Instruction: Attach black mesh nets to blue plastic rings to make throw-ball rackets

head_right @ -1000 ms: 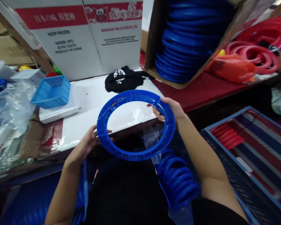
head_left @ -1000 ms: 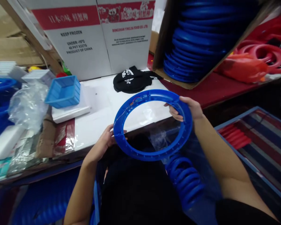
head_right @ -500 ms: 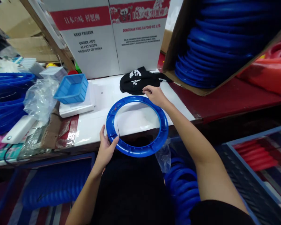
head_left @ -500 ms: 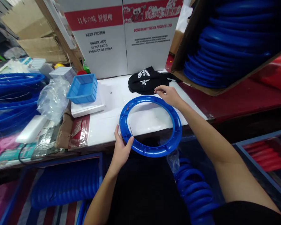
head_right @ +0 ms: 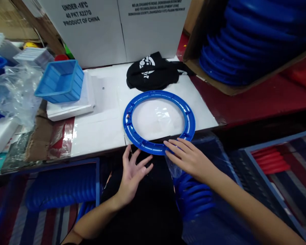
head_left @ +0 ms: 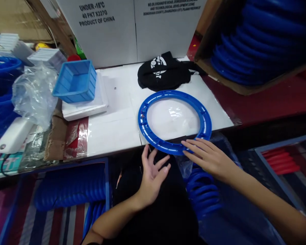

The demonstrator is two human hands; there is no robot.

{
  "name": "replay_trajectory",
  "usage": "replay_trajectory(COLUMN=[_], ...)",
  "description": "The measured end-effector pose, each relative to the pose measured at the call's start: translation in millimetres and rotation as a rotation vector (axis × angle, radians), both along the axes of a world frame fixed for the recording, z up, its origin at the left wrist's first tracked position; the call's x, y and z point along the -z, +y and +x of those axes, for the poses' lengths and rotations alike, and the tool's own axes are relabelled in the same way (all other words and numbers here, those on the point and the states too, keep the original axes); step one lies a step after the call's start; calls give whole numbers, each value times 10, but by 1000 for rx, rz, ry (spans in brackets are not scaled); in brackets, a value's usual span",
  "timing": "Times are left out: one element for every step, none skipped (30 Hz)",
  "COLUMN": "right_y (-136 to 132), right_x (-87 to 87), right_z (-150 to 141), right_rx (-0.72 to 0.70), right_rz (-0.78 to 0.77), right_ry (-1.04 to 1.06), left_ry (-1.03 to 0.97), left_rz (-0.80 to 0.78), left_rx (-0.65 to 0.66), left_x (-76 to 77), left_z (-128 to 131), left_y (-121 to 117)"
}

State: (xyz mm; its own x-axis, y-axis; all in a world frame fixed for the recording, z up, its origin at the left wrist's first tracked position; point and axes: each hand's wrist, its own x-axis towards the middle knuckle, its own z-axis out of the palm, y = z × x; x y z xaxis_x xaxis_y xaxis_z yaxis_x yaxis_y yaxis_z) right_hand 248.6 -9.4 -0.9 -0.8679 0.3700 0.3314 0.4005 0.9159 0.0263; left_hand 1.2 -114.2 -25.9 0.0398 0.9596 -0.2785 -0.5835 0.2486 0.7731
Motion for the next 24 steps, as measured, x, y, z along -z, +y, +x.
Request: replay_trajectory(right_y=[100, 179, 235, 263, 265, 242, 198, 139, 71, 2, -62, -116, -154, -175, -181, -174, -160, -144, -134, -133, -143, -163, -191, -222], right_x=[36, 58, 63, 51, 26, -9, -49, -88, -121, -143, -152, -149, -135, -113, -87, -58, -27, 6, 44, 89, 144, 209, 283, 362], right_z=[73, 118, 134, 124, 91, 41, -20, -88, -159, -230, -301, -368, -431, -486, -531, -566, -590, -603, -609, -612, -612, -613, -613, -614], right_rx=[8, 11, 16, 30, 52, 76, 102, 132, 166, 197, 227, 252, 271, 280, 282, 282, 279, 270, 257, 243, 229, 219, 214, 213], right_rz=[-35, -79, -136, -204, -280, -356, -425, -475, -502, -501, -477, -440, -407, -393, -397, -416, -440, -455, -450, -423, -382, -336, -292, -254], right_ry=[25, 57, 95, 137, 186, 243, 304, 362, 407, 437, 444, 433, 412, 395, 388, 394, 413, 436, 460, 481, 504, 529, 556, 582], left_ry=[4, 23, 59, 110, 172, 239, 306, 367, 421, 465, 500, 526, 546, 572, 614, 669, 730, 793, 819, 809, 789, 794, 850, 952], left_rz=[17, 43, 80, 127, 178, 225, 266, 298, 327, 360, 398, 435, 460, 468, 469, 476, 498, 561, 658, 755, 828, 862, 861, 831], left_rx=[59, 121, 179, 230, 274, 312, 349, 389, 431, 479, 523, 555, 573, 585, 605, 641, 690, 768, 844, 881, 913, 881, 779, 593], left_x=[39, 81, 120, 152, 174, 183, 181, 169, 150, 127, 103, 80, 58, 33, 3, -40, -98, -174, -265, -367, -472, -569, -650, -706], left_z=[61, 120, 173, 220, 258, 288, 309, 323, 332, 339, 344, 348, 346, 333, 301, 242, 151, 25, -133, -318, -519, -724, -921, -1100], left_y=[-60, -111, -151, -177, -187, -182, -160, -123, -74, -16, 47, 110, 167, 217, 258, 289, 313, 335, 359, 391, 437, 502, 592, 707])
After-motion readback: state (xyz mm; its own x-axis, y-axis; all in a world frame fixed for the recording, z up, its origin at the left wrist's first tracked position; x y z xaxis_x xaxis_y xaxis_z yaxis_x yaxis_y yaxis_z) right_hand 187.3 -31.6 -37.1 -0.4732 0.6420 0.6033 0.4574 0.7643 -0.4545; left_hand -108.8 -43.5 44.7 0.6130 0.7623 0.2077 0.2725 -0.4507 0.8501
